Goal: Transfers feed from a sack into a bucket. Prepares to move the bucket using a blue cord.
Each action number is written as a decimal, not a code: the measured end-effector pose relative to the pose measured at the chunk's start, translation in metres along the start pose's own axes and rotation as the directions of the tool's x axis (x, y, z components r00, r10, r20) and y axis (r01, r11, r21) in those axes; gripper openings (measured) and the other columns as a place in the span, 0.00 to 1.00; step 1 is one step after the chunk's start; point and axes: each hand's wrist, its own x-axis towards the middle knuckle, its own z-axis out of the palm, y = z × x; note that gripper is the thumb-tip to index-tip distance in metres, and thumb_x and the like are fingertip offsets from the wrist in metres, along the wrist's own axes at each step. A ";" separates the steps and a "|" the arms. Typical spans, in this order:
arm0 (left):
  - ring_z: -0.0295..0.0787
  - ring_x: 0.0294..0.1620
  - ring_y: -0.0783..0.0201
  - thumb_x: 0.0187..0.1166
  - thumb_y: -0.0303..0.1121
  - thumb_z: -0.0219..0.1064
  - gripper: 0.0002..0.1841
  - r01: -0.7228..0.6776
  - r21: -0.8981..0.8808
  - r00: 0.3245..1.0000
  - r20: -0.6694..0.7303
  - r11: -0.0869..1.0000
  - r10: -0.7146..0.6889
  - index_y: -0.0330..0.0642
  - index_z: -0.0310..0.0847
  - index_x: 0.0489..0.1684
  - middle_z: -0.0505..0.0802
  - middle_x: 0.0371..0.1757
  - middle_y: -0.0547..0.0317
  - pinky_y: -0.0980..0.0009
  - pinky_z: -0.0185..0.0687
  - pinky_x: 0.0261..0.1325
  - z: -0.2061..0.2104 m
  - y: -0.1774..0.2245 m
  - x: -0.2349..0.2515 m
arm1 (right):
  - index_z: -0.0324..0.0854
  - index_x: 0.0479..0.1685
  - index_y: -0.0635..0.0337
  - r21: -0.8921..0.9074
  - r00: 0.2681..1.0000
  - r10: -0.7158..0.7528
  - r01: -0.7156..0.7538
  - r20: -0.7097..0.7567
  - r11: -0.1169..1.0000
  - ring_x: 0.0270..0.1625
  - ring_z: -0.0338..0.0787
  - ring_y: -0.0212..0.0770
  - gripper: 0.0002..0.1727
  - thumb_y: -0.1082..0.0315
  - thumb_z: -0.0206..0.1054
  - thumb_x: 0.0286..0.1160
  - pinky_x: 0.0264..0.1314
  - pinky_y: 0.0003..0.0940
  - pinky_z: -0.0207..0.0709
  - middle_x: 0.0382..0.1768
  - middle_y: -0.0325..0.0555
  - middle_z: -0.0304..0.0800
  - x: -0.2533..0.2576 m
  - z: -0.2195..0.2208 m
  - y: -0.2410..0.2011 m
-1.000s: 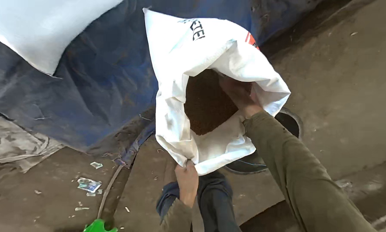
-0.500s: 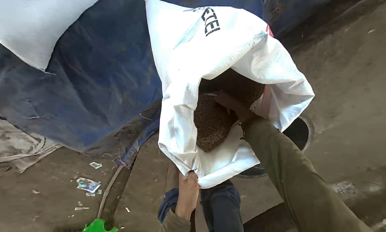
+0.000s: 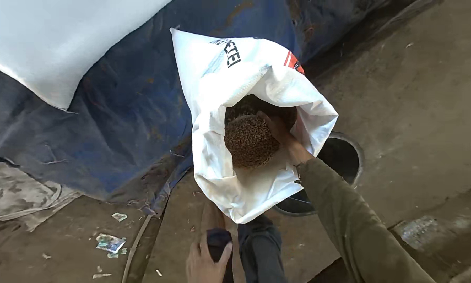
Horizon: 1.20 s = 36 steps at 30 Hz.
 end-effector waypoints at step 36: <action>0.75 0.74 0.27 0.57 0.66 0.79 0.51 0.085 0.673 0.984 0.060 0.735 -0.168 0.52 0.69 0.84 0.70 0.82 0.28 0.36 0.75 0.69 0.026 -0.061 0.035 | 0.72 0.80 0.64 -0.139 0.748 0.230 -0.395 -0.623 0.908 0.64 0.88 0.66 0.27 0.60 0.62 0.86 0.68 0.65 0.77 0.64 0.70 0.86 -0.277 -0.119 0.188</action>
